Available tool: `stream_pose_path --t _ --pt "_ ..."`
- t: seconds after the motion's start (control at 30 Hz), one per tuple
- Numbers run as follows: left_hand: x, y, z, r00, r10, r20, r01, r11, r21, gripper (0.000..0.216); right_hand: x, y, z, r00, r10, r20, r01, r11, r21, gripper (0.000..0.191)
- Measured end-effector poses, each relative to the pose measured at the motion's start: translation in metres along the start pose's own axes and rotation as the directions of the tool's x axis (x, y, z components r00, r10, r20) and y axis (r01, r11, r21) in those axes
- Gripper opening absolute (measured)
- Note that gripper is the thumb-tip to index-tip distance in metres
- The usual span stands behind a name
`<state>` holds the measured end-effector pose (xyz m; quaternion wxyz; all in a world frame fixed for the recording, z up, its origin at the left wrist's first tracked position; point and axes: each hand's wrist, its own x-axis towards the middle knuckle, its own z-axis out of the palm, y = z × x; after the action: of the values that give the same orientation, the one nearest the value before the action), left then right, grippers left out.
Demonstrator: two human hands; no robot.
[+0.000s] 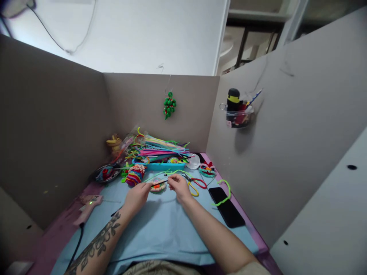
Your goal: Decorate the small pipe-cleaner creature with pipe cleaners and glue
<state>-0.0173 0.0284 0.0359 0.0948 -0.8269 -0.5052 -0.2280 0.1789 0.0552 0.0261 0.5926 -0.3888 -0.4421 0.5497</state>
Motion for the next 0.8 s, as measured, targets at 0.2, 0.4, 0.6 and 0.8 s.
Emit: stream_pose_path --t 0.2,0.4,0.6,0.8 --pt "-0.008 -0.015 -0.007 0.977 -0.181 0.113 0.191 0.978 -0.08 0.025 0.008 0.013 0.002 0.982 -0.127 0.143 0.186 0.814 -0.551 0.005" --pt "0.018 0.008 0.003 0.984 -0.081 0.161 0.103 0.985 -0.137 0.02 0.003 0.032 0.021 0.969 -0.18 0.166 0.244 0.769 -0.591 0.014" --pt "0.015 0.017 0.024 0.998 -0.057 0.017 0.059 0.992 -0.108 0.02 -0.004 0.033 0.01 0.88 -0.366 0.304 0.444 0.401 -0.801 0.015" --pt "0.008 0.016 0.03 1.0 -0.006 0.001 0.006 0.999 -0.054 0.021 -0.014 0.028 0.013 0.869 -0.345 0.354 0.436 0.197 -0.878 0.012"
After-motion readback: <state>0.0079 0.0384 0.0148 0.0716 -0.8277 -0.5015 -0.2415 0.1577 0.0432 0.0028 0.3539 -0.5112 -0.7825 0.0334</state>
